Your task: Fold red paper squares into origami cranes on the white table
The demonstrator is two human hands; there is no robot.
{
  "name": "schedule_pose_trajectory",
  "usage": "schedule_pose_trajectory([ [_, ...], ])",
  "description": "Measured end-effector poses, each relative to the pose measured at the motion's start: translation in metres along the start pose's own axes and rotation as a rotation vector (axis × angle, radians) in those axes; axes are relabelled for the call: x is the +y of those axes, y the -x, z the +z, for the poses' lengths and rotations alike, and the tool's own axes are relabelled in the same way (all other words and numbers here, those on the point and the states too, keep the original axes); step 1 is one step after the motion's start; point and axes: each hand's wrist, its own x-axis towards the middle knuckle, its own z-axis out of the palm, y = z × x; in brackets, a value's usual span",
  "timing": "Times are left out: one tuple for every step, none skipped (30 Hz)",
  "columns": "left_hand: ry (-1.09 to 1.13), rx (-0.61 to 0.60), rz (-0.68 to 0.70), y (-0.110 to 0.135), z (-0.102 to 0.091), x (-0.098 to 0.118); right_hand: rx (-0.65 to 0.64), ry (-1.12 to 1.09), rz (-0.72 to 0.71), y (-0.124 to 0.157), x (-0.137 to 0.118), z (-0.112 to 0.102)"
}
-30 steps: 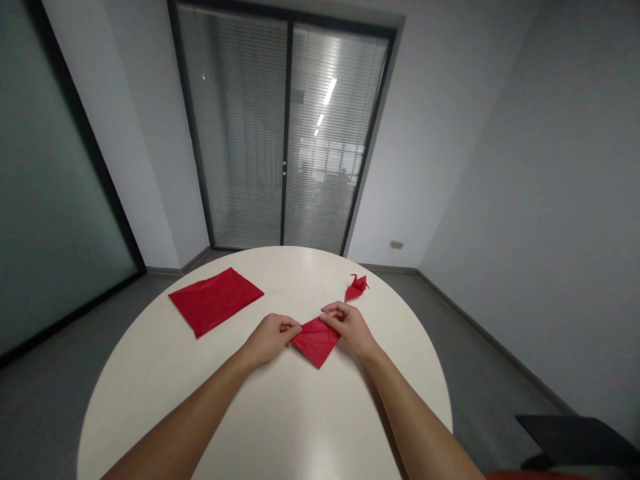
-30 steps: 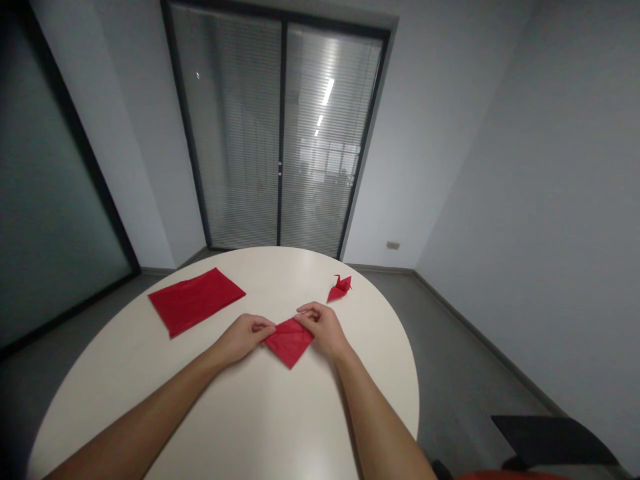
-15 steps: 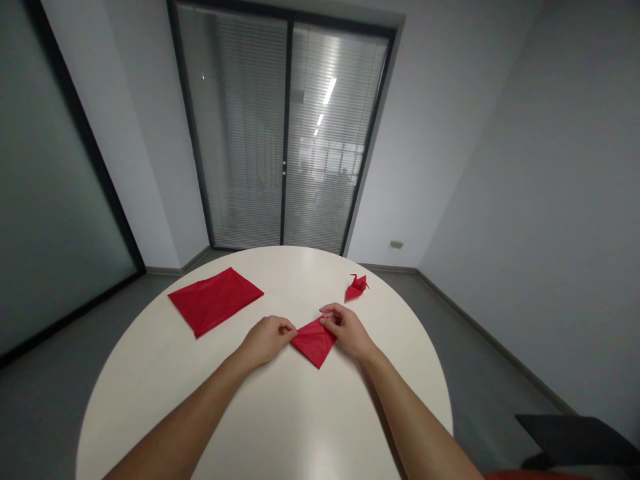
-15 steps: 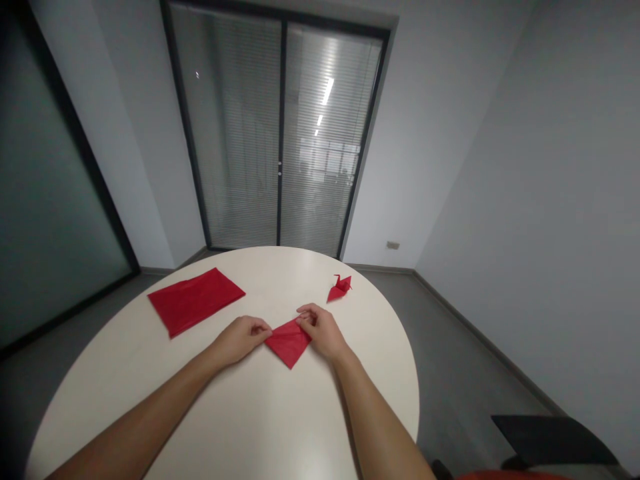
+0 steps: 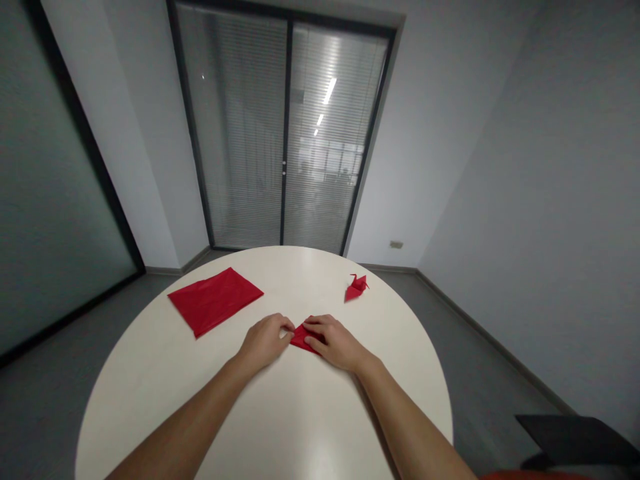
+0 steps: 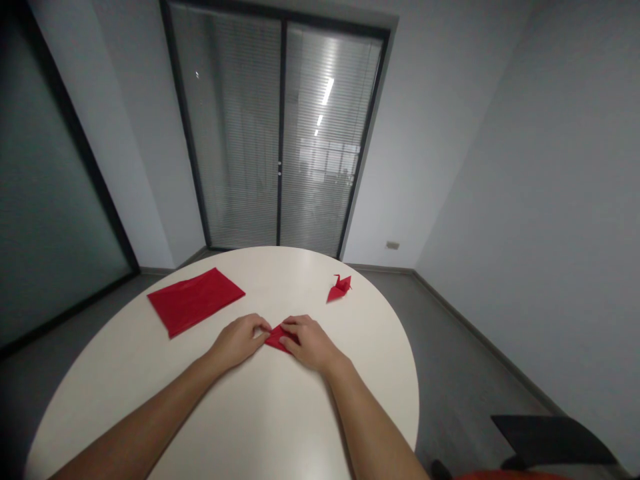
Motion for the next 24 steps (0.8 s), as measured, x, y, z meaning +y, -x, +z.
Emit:
schedule_pose_trajectory([
  [0.003,-0.006,0.052,0.000,0.001,-0.001,-0.020,0.015,-0.005,0.001,0.000,-0.001],
  [0.012,-0.022,0.108,0.000,0.001,-0.002,-0.044,0.031,-0.006,0.002,0.001,-0.002],
  [0.022,-0.044,0.166,0.001,0.002,-0.003,-0.064,0.044,-0.002,0.003,0.002,-0.002],
  [0.028,-0.069,0.216,0.001,0.001,-0.004,-0.083,0.054,0.008,0.004,0.003,-0.002],
  [0.026,-0.090,0.254,0.002,0.001,-0.004,-0.093,0.061,0.023,0.005,0.005,-0.001],
  [0.016,-0.107,0.280,0.003,0.000,-0.005,-0.094,0.067,0.041,0.005,0.007,-0.001],
  [0.000,-0.118,0.302,0.003,-0.001,-0.005,-0.089,0.074,0.053,0.006,0.009,0.000],
  [-0.019,-0.123,0.325,0.004,-0.003,-0.004,-0.079,0.081,0.057,0.006,0.011,0.001],
  [-0.037,-0.127,0.353,0.005,-0.004,-0.004,-0.066,0.090,0.055,0.007,0.014,0.001],
  [-0.053,-0.131,0.383,0.006,-0.005,-0.003,-0.054,0.098,0.049,0.007,0.015,0.001],
  [-0.066,-0.136,0.411,0.006,-0.006,-0.003,-0.045,0.106,0.045,0.007,0.017,0.002],
  [-0.076,-0.145,0.433,0.006,-0.006,-0.002,-0.043,0.112,0.045,0.007,0.018,0.002],
  [-0.085,-0.155,0.445,0.006,-0.006,-0.002,-0.045,0.117,0.052,0.007,0.019,0.002],
  [-0.092,-0.165,0.446,0.005,-0.006,-0.002,-0.049,0.121,0.060,0.007,0.019,0.002],
  [-0.097,-0.172,0.441,0.005,-0.006,-0.002,-0.054,0.123,0.065,0.007,0.019,0.002],
  [-0.100,-0.175,0.433,0.004,-0.006,-0.002,-0.057,0.125,0.065,0.006,0.018,0.001],
  [-0.102,-0.173,0.424,0.003,-0.005,-0.002,-0.060,0.127,0.061,0.006,0.017,0.001],
  [-0.102,-0.168,0.416,0.002,-0.005,-0.002,-0.061,0.125,0.053,0.005,0.016,-0.001],
  [-0.103,-0.163,0.410,0.001,-0.004,-0.002,-0.062,0.118,0.040,0.005,0.015,-0.002],
  [-0.104,-0.161,0.406,0.001,-0.004,-0.002,-0.065,0.103,0.023,0.004,0.014,-0.004],
  [-0.107,-0.161,0.402,0.000,-0.005,-0.002,-0.067,0.080,0.007,0.004,0.014,-0.006],
  [-0.108,-0.163,0.398,0.000,-0.005,-0.002,-0.070,0.049,-0.004,0.005,0.015,-0.008],
  [-0.105,-0.164,0.391,0.000,-0.005,-0.002,-0.072,0.017,-0.008,0.005,0.016,-0.010],
  [-0.099,-0.164,0.381,0.001,-0.006,-0.002,-0.072,-0.010,0.004,0.006,0.018,-0.012],
])
